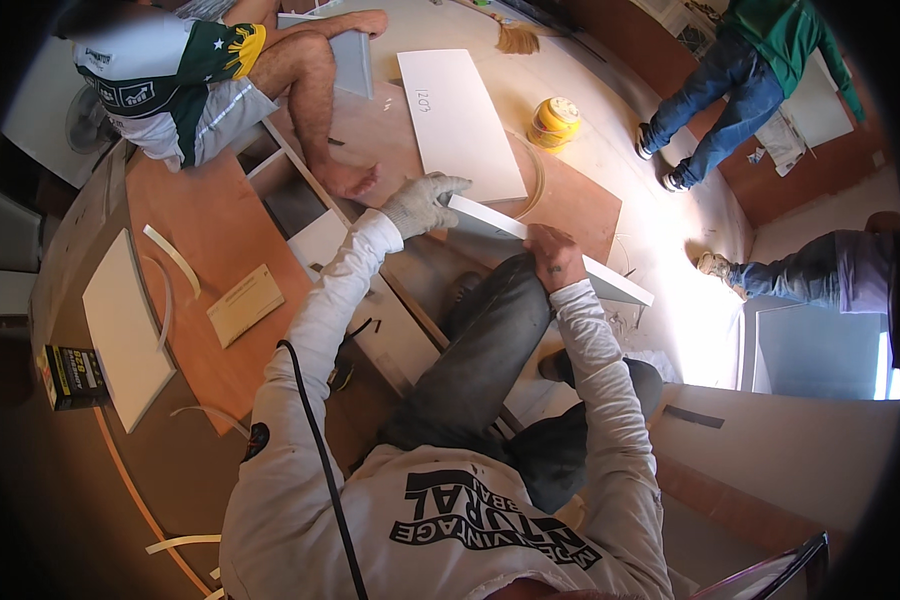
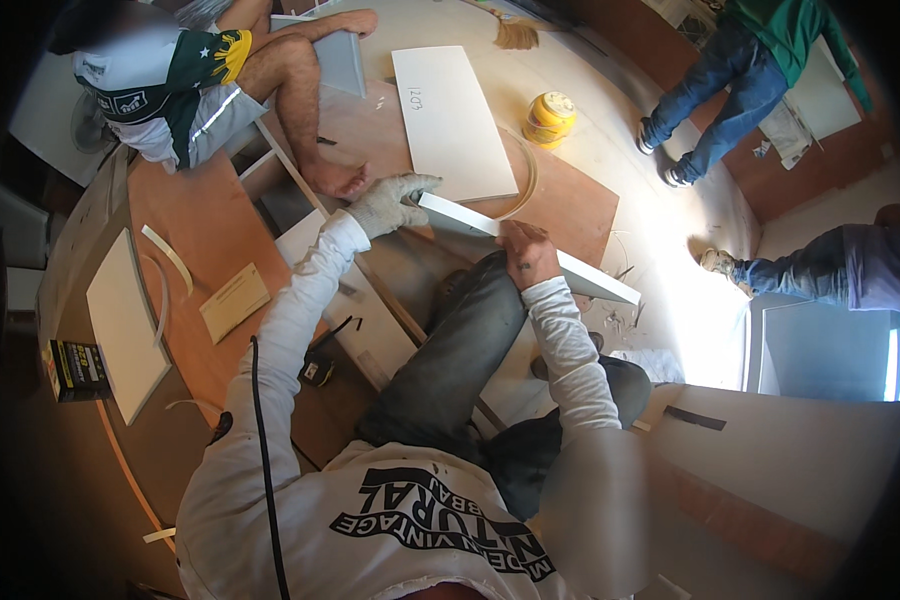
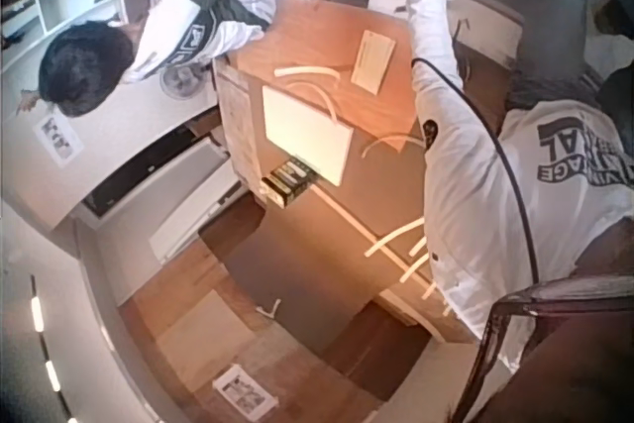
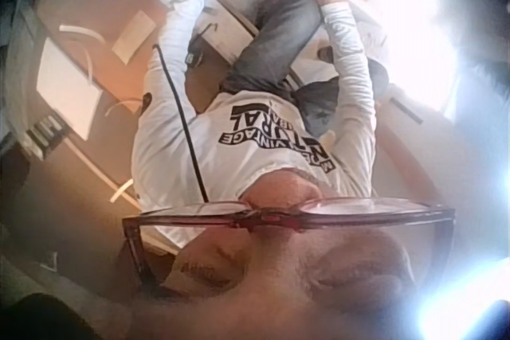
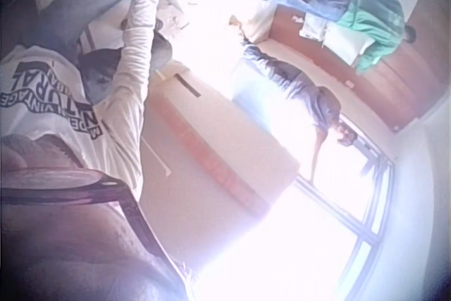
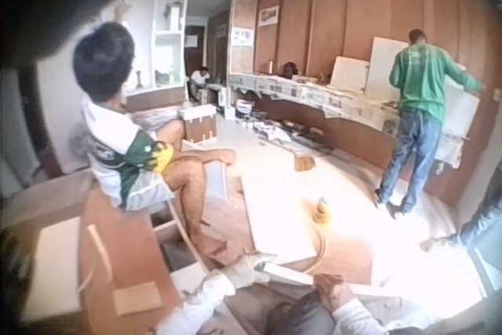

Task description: The person sits on the floor and applies a thin strip of edge banding to the edge of a white rectangular board. They use a small tool to press the strip into place and smooth it down. The person then picks up a larger white board and places it against a wall.

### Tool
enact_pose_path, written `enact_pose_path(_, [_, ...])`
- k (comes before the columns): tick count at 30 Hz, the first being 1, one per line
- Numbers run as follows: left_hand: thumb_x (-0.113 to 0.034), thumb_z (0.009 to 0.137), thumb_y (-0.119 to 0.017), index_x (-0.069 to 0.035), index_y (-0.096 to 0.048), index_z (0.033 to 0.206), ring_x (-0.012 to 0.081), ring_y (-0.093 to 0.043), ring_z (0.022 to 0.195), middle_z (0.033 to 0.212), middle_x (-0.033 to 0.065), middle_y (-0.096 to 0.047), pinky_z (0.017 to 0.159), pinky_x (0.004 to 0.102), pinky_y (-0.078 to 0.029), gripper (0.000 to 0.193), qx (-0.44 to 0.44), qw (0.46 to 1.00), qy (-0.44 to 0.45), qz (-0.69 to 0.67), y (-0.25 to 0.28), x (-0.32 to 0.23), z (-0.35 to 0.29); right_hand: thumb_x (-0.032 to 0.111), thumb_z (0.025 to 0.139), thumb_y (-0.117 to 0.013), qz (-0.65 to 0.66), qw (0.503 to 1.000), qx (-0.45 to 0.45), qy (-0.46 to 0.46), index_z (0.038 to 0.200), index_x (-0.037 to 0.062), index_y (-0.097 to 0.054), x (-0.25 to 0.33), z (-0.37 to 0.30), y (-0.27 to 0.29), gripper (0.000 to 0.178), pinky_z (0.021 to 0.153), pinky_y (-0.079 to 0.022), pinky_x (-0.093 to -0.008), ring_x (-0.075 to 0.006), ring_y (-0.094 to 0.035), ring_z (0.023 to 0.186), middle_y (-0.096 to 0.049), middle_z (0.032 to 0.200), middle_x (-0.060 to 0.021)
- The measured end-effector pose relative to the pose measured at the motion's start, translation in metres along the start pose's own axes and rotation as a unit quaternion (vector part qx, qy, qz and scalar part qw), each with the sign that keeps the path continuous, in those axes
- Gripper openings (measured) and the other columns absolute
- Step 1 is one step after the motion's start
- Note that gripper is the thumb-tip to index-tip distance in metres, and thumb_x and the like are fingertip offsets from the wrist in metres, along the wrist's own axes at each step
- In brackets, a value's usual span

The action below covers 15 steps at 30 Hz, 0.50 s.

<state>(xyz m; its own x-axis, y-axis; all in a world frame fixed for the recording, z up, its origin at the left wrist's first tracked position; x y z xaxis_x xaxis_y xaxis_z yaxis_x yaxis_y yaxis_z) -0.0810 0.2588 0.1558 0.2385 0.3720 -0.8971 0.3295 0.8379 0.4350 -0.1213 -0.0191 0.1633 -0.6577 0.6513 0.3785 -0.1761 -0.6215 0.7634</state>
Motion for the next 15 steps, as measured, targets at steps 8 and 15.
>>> enact_pose_path(8, [-0.002, 0.073, -0.076, -0.009, -0.069, 0.117, 0.0168, -0.063, 0.084, 0.094, 0.0075, -0.065, 0.079, 0.0298, -0.053, 0.046, -0.064, 0.993, -0.083, 0.061, 0.010, -0.053, 0.003, 0.000, 0.080, -0.067, -0.001, 1.000, -0.030, -0.007, 0.104, 0.0009, -0.060, -0.009, -0.006, -0.002, 0.025, 0.074, -0.052, -0.0461, -0.0395, -0.065, 0.087, -0.067, 0.095, -0.0191])
enact_pose_path(15, [-0.009, 0.075, -0.075, -0.006, -0.073, 0.104, 0.0243, -0.067, 0.089, 0.100, 0.0105, -0.069, 0.081, 0.0332, -0.054, 0.029, -0.076, 0.898, -0.374, 0.218, -0.006, -0.174, 0.035, 0.002, 0.088, -0.064, 0.093, 0.984, -0.118, -0.099, 0.111, 0.0034, -0.057, -0.012, -0.019, 0.024, 0.024, 0.073, -0.053, -0.0383, -0.0326, -0.067, 0.084, -0.067, 0.093, -0.0168])
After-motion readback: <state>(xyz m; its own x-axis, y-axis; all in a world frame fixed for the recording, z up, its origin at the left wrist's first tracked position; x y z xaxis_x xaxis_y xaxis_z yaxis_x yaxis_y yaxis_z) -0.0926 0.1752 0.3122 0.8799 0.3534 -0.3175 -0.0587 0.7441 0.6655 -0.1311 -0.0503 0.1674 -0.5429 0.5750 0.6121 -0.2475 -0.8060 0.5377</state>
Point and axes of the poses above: each hand's wrist, its own z-axis towards the middle knuckle, its own y-axis out of the back of the hand, x = y × z, the point moved 2 cm from there along z, towards the middle knuckle
